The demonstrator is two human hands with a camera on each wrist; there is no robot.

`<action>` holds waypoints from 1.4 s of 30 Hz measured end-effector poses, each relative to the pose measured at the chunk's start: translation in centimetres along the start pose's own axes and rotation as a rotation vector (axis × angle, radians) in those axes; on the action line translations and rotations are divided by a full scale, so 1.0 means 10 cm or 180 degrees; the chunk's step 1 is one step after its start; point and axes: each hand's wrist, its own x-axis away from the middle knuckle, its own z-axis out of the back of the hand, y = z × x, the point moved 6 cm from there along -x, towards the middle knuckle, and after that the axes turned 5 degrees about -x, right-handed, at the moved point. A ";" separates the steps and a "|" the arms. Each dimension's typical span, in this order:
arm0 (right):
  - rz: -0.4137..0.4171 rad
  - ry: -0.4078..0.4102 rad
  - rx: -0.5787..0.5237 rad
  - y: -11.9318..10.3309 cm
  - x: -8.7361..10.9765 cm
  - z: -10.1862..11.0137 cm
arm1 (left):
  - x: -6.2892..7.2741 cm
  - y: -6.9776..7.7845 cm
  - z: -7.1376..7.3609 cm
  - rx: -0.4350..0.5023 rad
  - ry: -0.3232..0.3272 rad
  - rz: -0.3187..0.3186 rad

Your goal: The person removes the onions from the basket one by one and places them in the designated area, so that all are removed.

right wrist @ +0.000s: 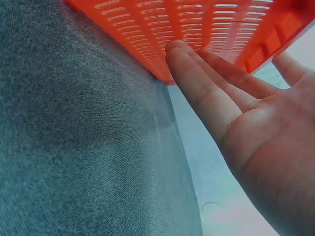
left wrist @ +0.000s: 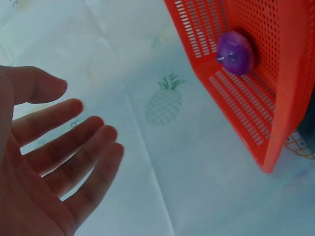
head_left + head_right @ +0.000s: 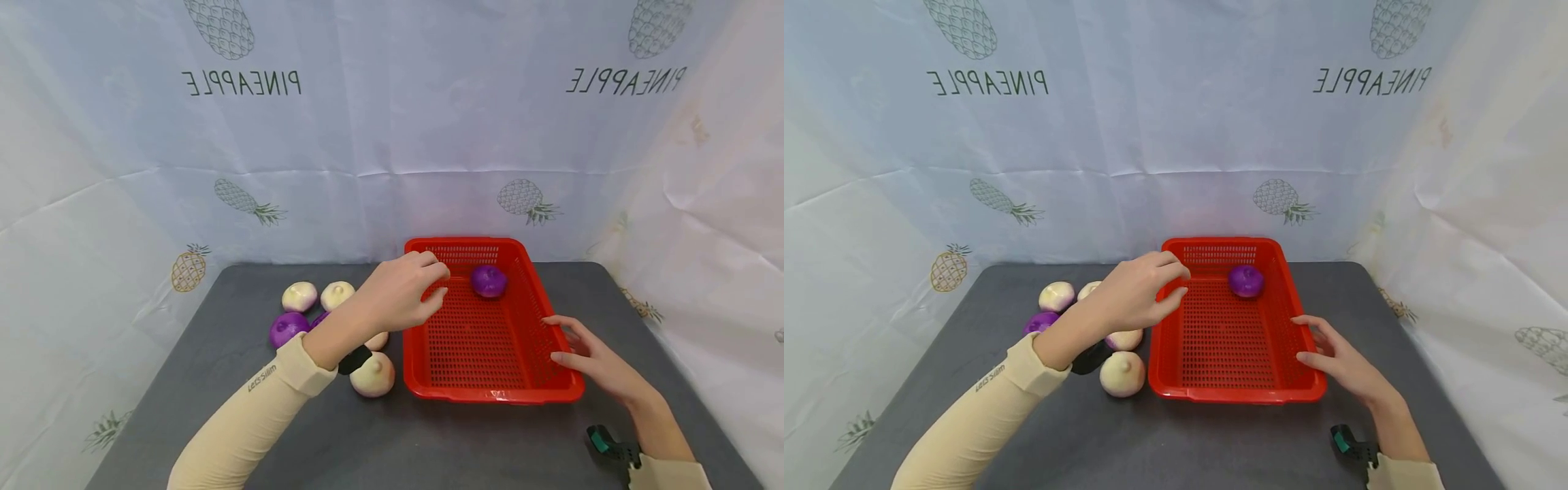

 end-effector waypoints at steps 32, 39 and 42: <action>0.0009 -0.0003 -0.0077 -0.01 0.00 0.00 | -1.10 -0.27 -0.54 0.0037 -0.0242 0.0310; -0.0071 0.0035 -0.0050 0.00 -0.01 -0.01 | -1.26 -0.26 -0.88 -0.0109 -0.0548 0.0357; -0.0087 0.0056 -0.0045 -0.01 0.00 -0.01 | -1.32 -0.25 -1.04 -0.0251 -0.0718 0.0369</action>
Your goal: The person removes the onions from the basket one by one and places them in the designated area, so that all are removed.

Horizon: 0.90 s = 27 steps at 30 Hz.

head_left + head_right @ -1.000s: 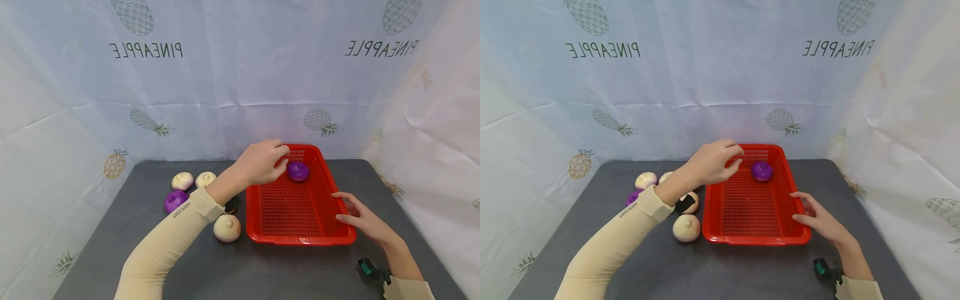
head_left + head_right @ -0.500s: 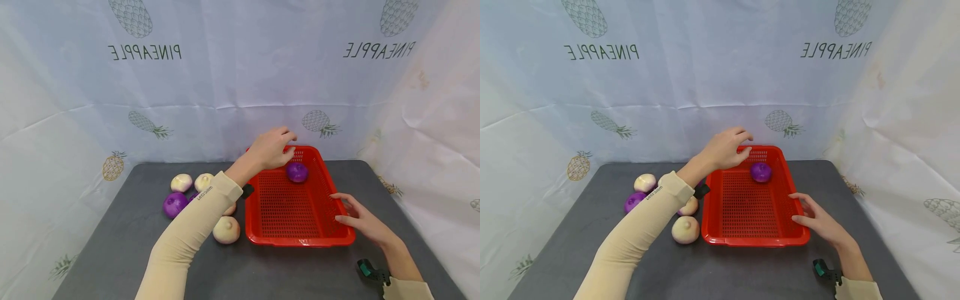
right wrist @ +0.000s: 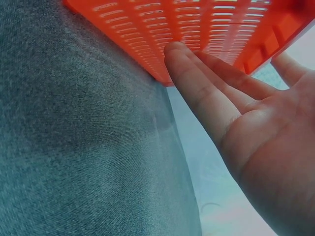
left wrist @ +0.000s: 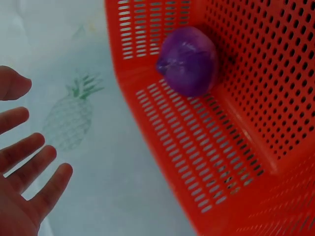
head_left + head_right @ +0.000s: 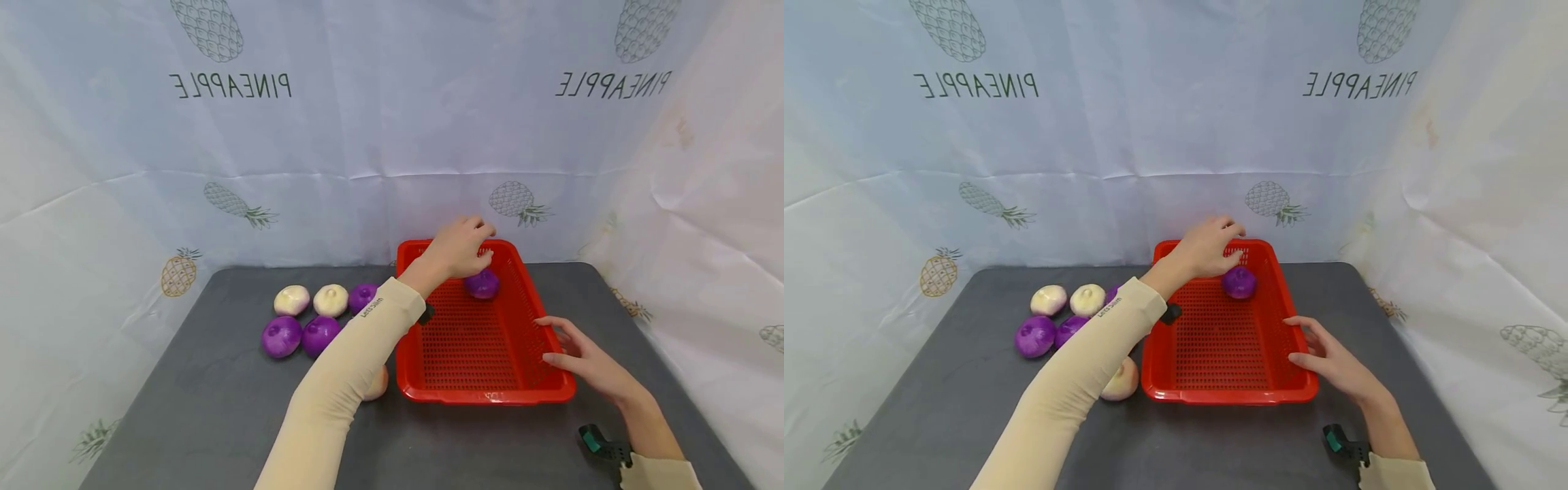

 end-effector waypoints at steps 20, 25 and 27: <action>0.0058 -0.0018 -0.0103 0.00 -0.01 -0.02 | -0.22 0.11 -0.96 -0.0164 -0.0747 0.0150; 0.0055 -0.0038 -0.0123 0.02 -0.01 -0.02 | -0.24 0.10 -1.13 -0.0051 -0.0860 0.0250; 0.0047 -0.0035 -0.0127 0.02 -0.02 -0.01 | -0.25 0.10 -1.19 -0.0028 -0.0881 0.0297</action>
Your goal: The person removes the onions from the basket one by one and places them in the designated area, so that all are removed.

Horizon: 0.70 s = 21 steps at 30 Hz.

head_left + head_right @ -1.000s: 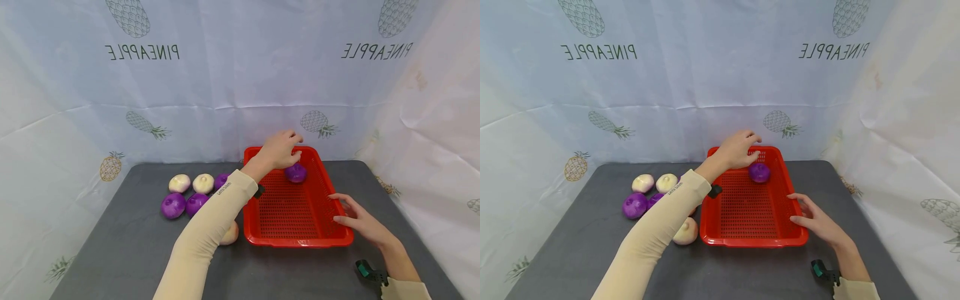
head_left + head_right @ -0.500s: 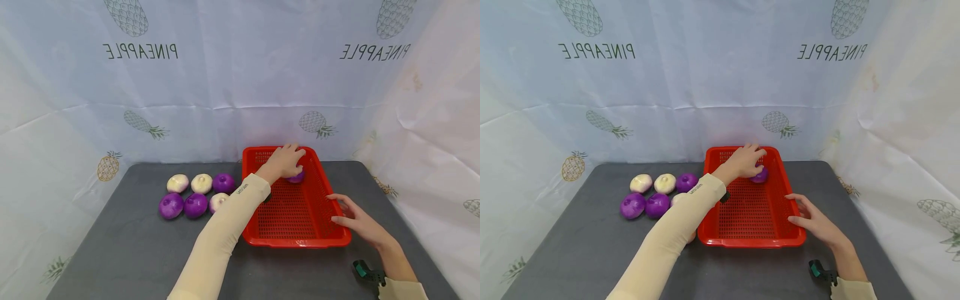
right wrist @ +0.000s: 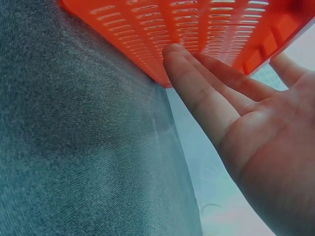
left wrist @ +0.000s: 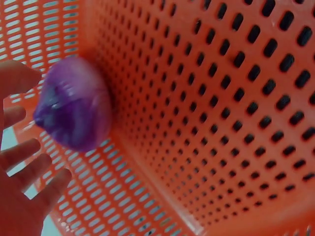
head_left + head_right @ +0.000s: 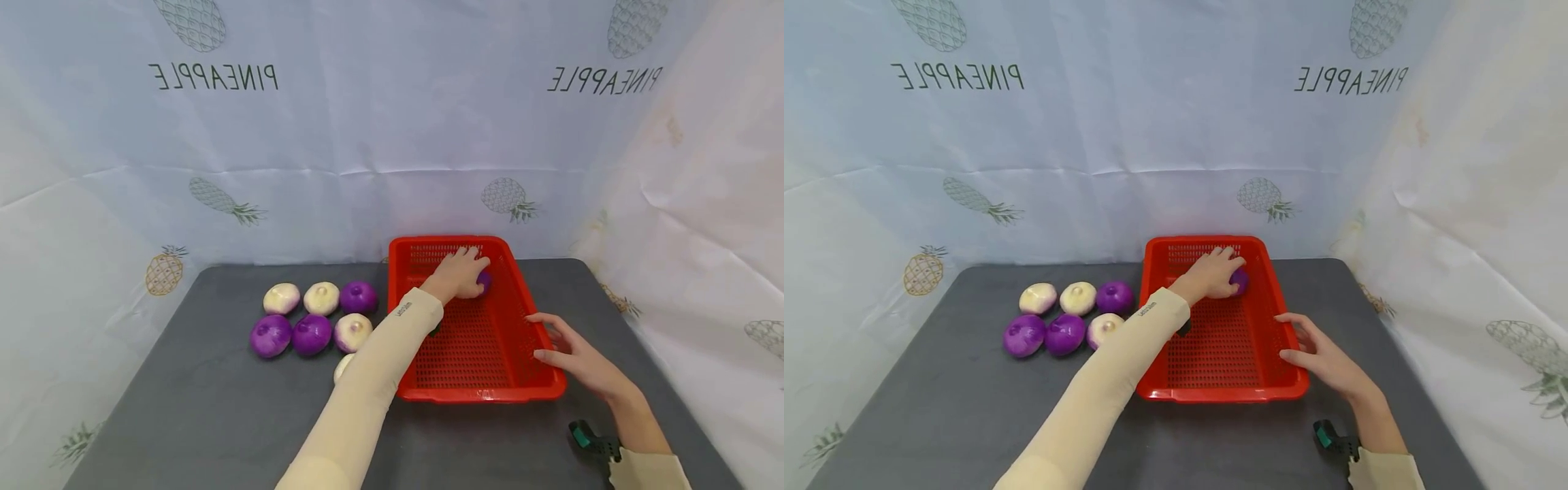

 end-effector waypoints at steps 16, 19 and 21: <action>0.0089 0.0002 0.0079 -0.03 -0.01 -0.01 | -0.03 0.05 -0.08 0.0033 0.0003 -0.0058; 0.0083 -0.0008 0.0058 -0.02 -0.01 0.00 | 0.01 0.03 -0.02 0.0024 0.0010 -0.0082; 0.0111 -0.0037 0.0056 -0.02 -0.01 0.00 | 0.04 0.00 0.02 0.0050 -0.0005 -0.0071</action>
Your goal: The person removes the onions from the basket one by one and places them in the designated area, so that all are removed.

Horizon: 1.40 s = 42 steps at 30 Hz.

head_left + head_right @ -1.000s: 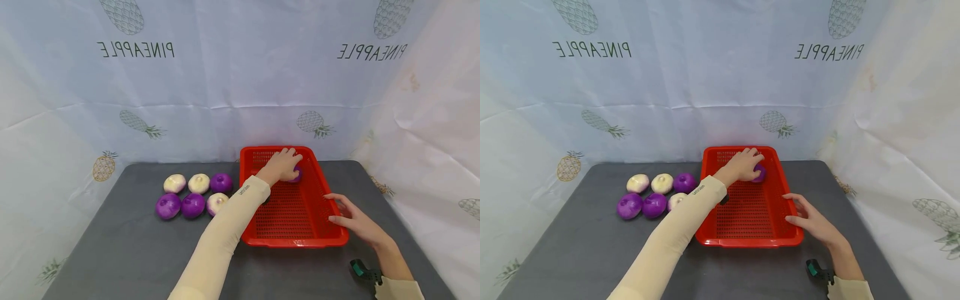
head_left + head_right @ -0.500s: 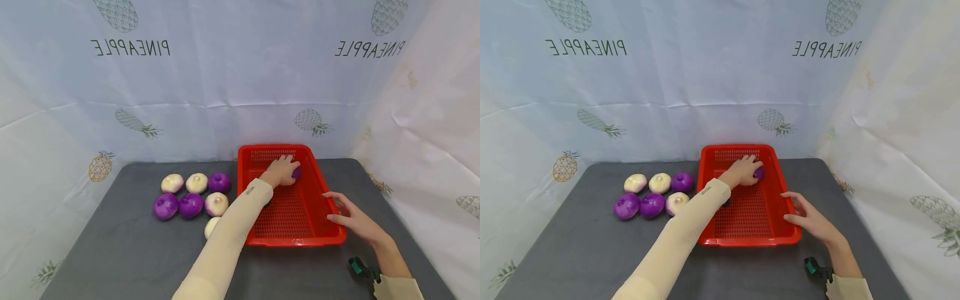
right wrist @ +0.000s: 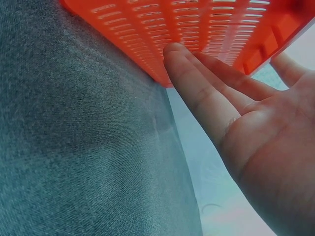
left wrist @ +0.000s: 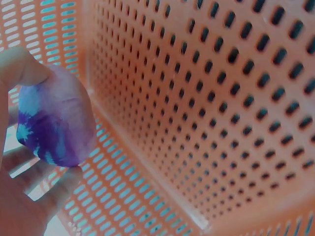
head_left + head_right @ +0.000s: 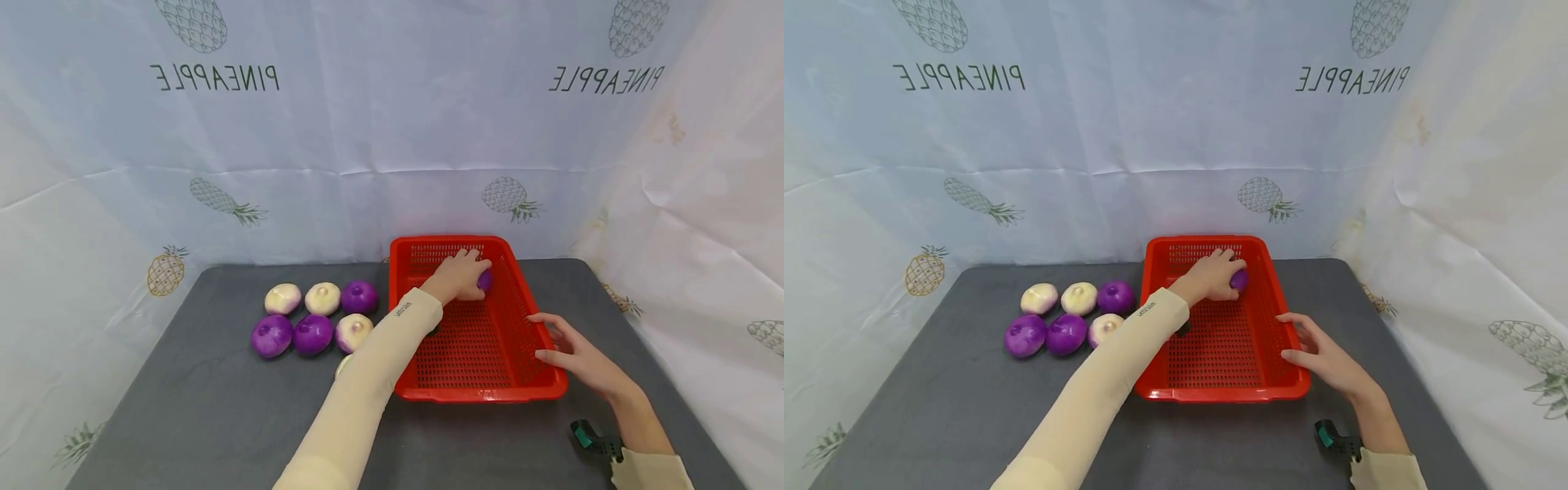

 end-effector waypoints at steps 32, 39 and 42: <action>-0.0060 0.0079 0.0115 0.02 0.03 0.01 | 0.87 0.06 0.94 -0.0760 0.0135 -0.0644; -0.0046 0.0040 0.0083 0.02 0.02 0.00 | 1.18 0.11 1.00 -0.0818 0.0246 -0.0829; -0.0041 0.0029 0.0070 0.01 0.03 0.01 | 1.31 0.12 1.04 -0.0844 0.0310 -0.0896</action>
